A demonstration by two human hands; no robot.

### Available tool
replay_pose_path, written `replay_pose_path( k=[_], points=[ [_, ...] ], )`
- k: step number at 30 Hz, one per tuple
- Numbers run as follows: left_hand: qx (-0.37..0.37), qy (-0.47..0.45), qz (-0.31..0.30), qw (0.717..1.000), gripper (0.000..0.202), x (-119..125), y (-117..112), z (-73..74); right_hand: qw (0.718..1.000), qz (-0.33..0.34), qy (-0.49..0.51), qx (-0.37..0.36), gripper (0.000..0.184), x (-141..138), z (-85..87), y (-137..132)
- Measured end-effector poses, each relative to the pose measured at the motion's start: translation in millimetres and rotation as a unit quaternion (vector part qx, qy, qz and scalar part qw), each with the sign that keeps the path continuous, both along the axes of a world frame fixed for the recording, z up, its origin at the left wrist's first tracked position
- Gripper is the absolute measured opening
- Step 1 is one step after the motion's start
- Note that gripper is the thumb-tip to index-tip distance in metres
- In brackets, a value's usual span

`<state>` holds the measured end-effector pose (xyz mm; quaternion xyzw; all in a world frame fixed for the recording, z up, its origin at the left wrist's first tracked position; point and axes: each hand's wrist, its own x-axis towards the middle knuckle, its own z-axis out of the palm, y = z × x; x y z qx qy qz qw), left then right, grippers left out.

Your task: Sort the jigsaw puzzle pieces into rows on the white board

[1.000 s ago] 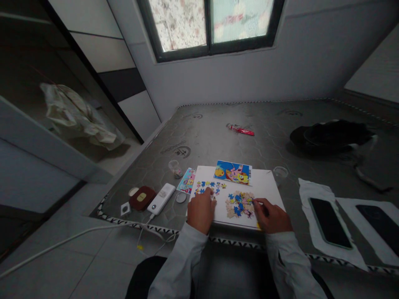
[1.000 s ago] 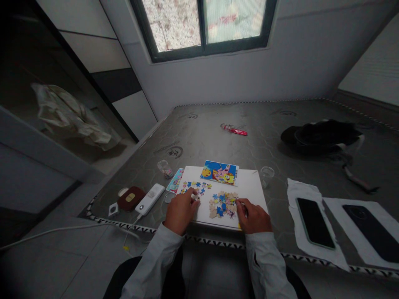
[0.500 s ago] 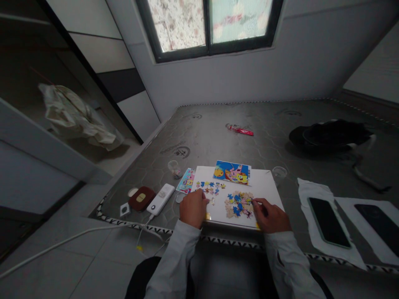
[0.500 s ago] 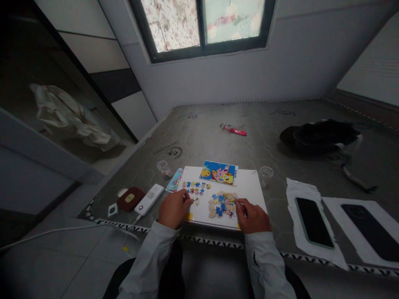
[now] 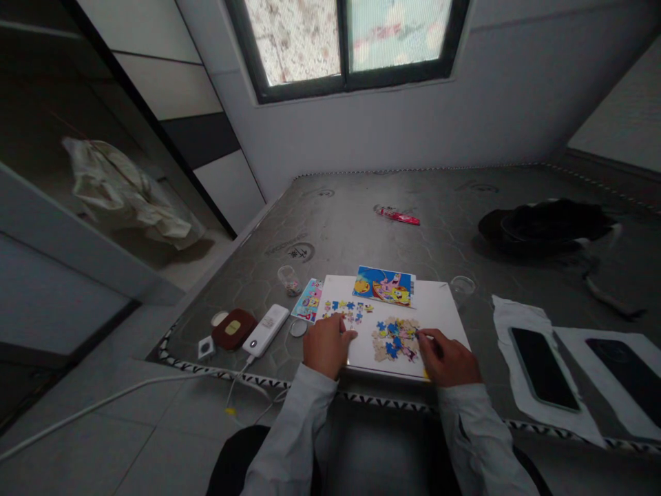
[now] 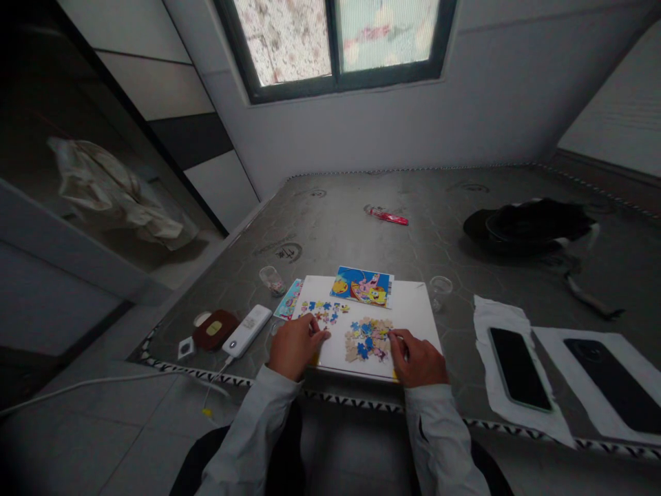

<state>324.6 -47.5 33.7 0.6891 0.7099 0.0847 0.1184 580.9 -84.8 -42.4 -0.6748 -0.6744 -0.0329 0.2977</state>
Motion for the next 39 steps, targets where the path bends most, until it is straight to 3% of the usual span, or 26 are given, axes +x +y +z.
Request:
replay_pose_path(
  k=[5, 10, 14, 21, 31, 39],
  points=[
    [0.024, -0.003, -0.009, 1.000, 0.020, 3, 1, 5.4, 1.000, -0.001, -0.007, -0.003, 0.032, 0, 1.2, 0],
    [0.071, -0.033, -0.141, 0.987, 0.025, 28, -6, 6.7, 1.000, -0.008, -0.007, 0.000, 0.033, -2, 2.6, 0],
    [0.050, -0.012, -0.180, 0.982, 0.034, 49, -10, -2.3, 1.000, -0.006, 0.000, 0.005, 0.034, -2, 2.4, 0],
    [0.059, -0.011, -0.188, 0.980, 0.033, 63, -10, -15.0, 1.000, -0.009, -0.013, -0.005, 0.030, -1, 1.7, 0],
    [0.044, -0.024, -0.167, 0.985, 0.029, 74, -9, -14.0, 1.000, -0.003, -0.011, 0.004, 0.031, 1, -2.9, 1],
    [0.081, -0.063, -0.140, 0.985, 0.028, 64, -7, -10.6, 1.000, -0.009, -0.012, -0.002, 0.029, 0, -2.2, 0]
  ],
)
